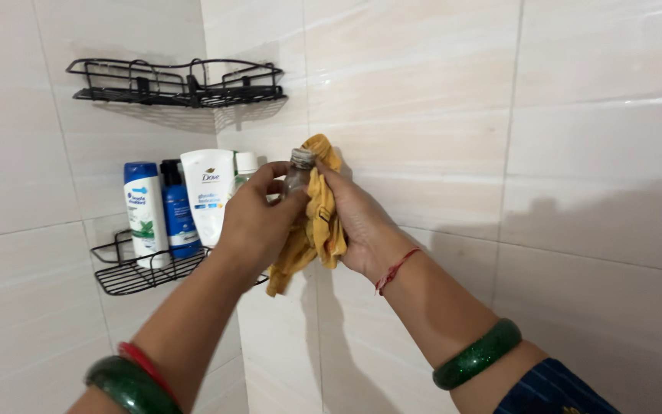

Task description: The person wipes down several toiletry bottles and a small handheld tool using a yellow cloth before arranging them on a tiered wire corner shelf.

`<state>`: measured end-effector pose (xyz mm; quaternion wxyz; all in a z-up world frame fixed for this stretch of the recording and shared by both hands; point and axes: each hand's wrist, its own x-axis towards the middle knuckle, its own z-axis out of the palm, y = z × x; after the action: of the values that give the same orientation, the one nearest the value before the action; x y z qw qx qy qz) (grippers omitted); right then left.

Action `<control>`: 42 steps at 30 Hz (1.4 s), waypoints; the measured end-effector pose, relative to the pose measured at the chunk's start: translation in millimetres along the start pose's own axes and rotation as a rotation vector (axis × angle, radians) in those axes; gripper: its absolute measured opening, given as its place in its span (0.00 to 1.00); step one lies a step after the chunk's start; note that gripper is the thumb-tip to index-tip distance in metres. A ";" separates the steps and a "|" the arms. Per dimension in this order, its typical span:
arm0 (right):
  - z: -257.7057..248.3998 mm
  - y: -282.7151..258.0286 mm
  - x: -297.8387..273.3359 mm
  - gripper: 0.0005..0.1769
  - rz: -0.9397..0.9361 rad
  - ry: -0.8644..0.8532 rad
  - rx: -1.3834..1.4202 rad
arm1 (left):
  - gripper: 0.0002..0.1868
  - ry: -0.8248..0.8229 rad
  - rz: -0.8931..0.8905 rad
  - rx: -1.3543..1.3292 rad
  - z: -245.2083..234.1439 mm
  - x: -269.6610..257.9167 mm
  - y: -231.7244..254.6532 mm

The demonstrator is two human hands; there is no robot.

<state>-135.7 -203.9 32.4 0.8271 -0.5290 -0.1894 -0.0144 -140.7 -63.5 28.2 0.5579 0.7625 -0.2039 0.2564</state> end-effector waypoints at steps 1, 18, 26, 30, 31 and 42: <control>-2.2 -1.8 -1.0 0.20 0.021 0.017 0.022 | 0.27 -0.055 0.014 0.072 -2.1 3.1 2.4; 26.3 -65.4 -9.0 0.23 0.005 0.179 -0.990 | 0.29 0.055 -0.004 0.352 -56.5 24.5 -14.1; 30.4 -35.2 12.4 0.23 -0.319 -0.001 -1.847 | 0.32 0.111 -0.088 0.417 -68.9 35.4 -52.5; 32.9 3.8 28.4 0.24 -0.113 -0.153 -1.932 | 0.32 0.107 -0.081 0.536 -67.0 48.0 -78.8; 32.0 13.0 33.6 0.24 -0.032 -0.178 -1.968 | 0.32 0.100 -0.073 0.573 -67.4 51.6 -85.1; 12.7 39.1 94.4 0.39 -0.045 -0.212 -1.904 | 0.33 0.000 -0.074 0.696 -65.5 80.3 -143.5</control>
<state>-43.2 -158.8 34.1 0.0281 -0.9742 -0.1823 -0.1303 -2.6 39.3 -13.1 0.2736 0.9138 -0.0765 0.2902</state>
